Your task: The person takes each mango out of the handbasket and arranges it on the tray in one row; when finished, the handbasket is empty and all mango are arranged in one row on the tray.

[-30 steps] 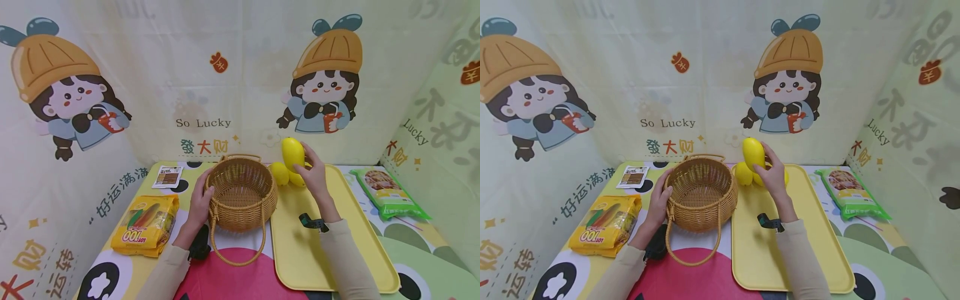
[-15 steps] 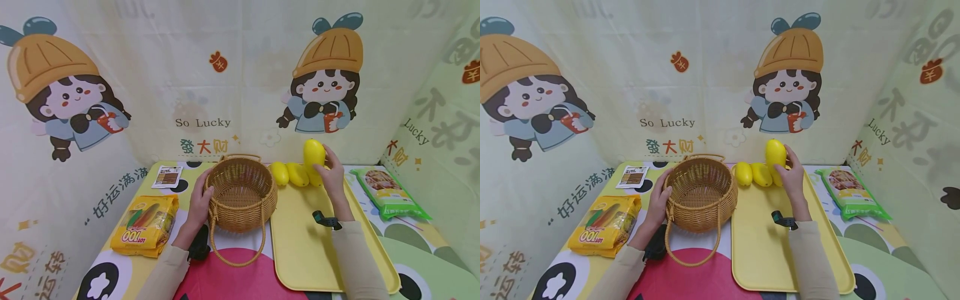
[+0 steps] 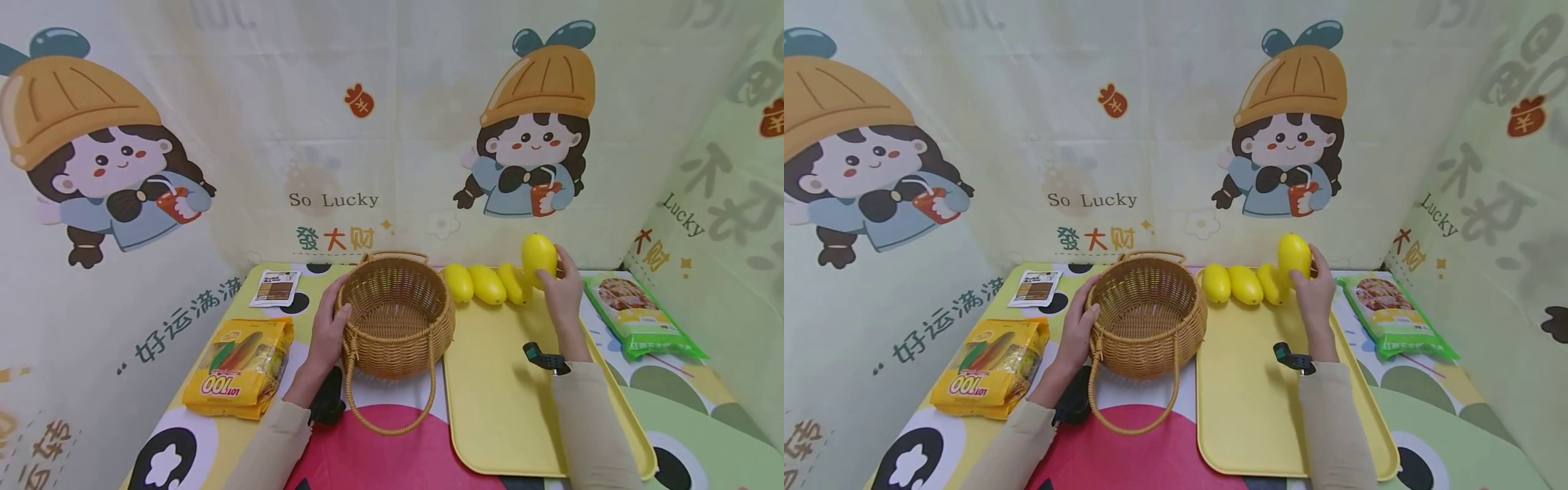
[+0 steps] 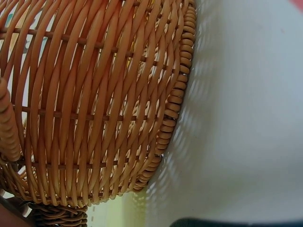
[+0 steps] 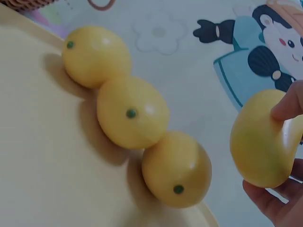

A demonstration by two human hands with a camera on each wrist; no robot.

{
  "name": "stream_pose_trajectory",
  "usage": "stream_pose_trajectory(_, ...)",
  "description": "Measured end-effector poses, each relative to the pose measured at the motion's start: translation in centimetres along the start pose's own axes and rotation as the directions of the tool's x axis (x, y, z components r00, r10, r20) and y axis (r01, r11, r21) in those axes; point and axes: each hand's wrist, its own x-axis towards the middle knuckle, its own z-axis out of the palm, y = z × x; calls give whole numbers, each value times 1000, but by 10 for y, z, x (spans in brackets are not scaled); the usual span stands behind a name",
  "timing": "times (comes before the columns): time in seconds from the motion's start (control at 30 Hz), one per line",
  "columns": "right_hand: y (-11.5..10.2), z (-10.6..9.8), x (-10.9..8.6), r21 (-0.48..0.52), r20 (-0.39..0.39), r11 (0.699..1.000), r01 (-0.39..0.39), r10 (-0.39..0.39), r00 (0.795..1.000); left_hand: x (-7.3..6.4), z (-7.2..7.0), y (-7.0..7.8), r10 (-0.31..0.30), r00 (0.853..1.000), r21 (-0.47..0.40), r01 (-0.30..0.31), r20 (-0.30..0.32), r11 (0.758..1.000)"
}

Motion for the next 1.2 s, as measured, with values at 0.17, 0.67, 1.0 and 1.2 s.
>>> stream_pose_trajectory(0.17, 10, -7, 2, -50, -11, 996, -69, 69, 998, 0, 0, 1, 4, 1000, -1, -4, 2, 1000)
stream_pose_trajectory(0.67, 45, -19, 5, -165, 62, 960, -227, 239, 969, -1, 1, 1, -16, 1000, 18, 16, 7, 1000)
stream_pose_trajectory(1.0, 43, -20, 1, -243, 55, 942, -232, 252, 966, -2, 0, 2, -11, 1000, 19, 11, 3, 1000)
stream_pose_trajectory(1.2, 41, -19, 3, -257, 35, 936, -241, 258, 965, -1, -1, 4, 6, 1000, 12, -6, 1, 1000)
